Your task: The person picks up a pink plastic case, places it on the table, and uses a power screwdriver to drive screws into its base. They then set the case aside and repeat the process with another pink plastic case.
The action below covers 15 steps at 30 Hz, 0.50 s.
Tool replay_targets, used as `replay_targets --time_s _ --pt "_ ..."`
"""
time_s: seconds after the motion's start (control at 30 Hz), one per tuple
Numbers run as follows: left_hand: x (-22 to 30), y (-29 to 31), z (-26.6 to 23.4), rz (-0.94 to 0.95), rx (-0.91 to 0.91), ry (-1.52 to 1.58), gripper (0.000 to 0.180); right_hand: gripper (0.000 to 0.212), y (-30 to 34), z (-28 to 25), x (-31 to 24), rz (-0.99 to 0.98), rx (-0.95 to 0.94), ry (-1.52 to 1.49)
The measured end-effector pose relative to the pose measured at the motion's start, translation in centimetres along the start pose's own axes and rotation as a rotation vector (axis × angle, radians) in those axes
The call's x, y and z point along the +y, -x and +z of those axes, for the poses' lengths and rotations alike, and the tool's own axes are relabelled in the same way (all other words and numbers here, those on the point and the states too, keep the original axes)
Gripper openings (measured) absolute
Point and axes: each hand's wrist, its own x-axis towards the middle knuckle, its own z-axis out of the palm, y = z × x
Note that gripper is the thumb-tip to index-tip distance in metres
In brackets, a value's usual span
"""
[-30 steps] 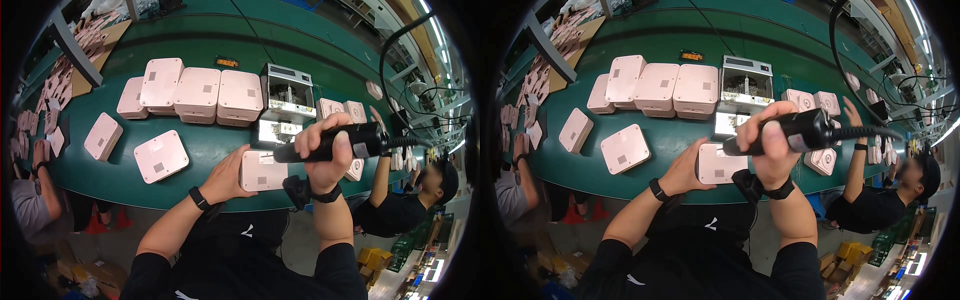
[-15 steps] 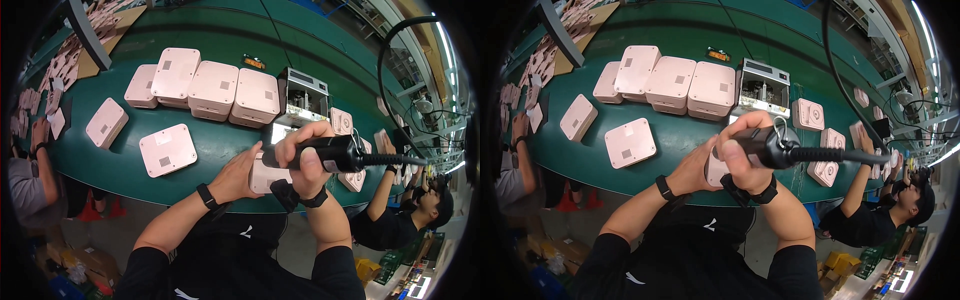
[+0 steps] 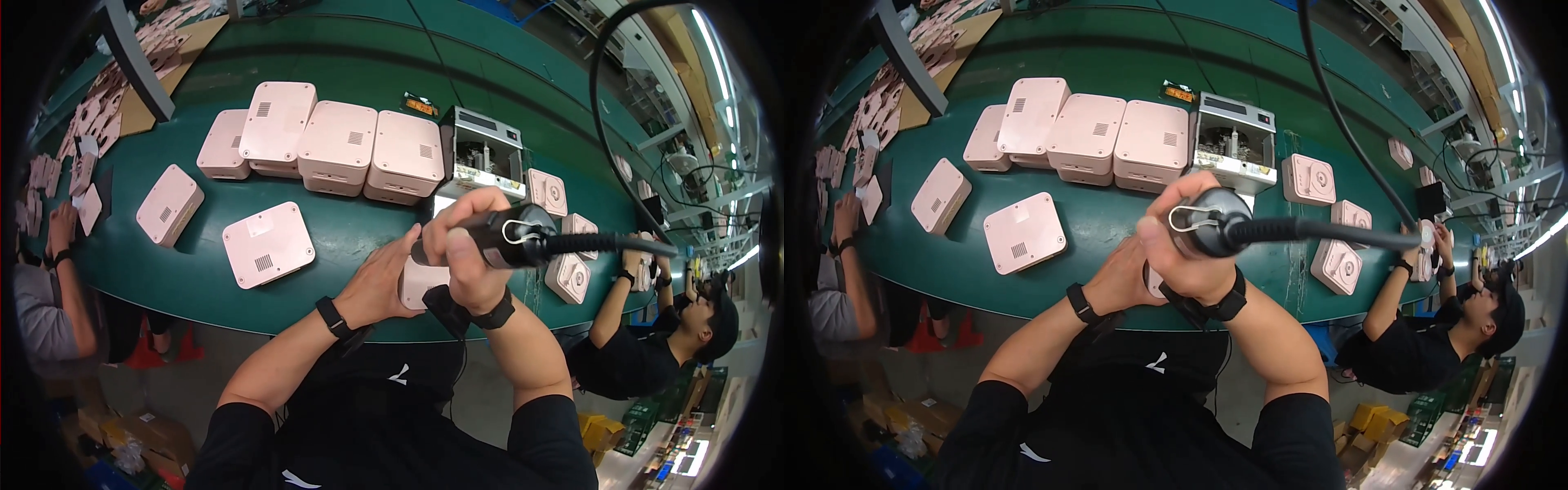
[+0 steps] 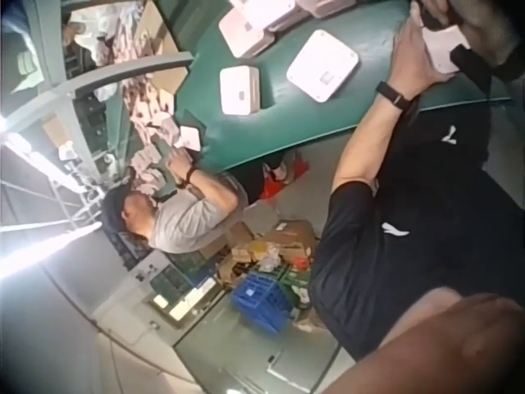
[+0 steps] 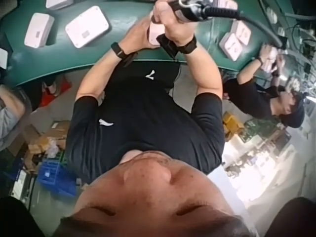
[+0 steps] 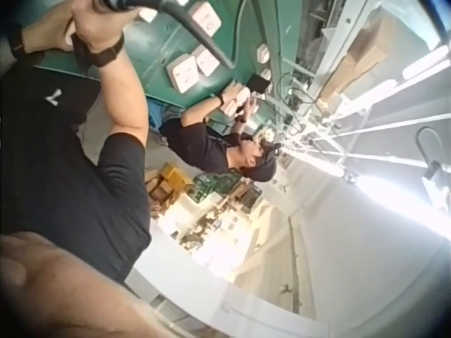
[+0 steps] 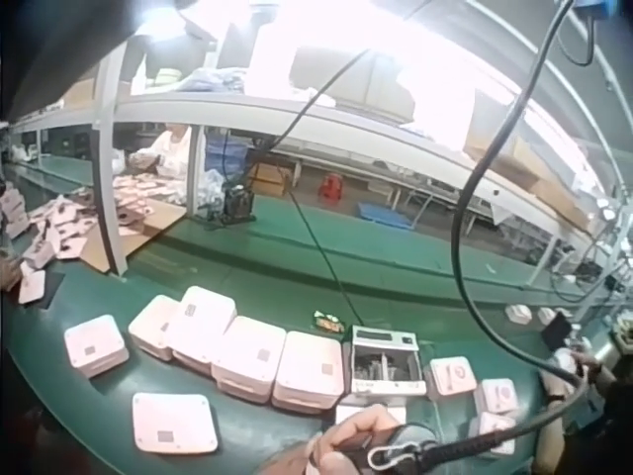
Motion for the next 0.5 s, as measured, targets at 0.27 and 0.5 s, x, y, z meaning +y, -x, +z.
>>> replay_targets --time_s 0.27,0.5 --pt "0.3 0.9 -3.2 -0.078 -0.076 -0.105 0.101 0.026 -1.0 -5.7 -3.5 -0.121 0.263 -0.064" --pt "0.6 0.3 -3.0 -0.098 -0.089 -0.101 0.083 0.023 -2.3 -7.2 -2.2 -0.129 0.352 0.067"
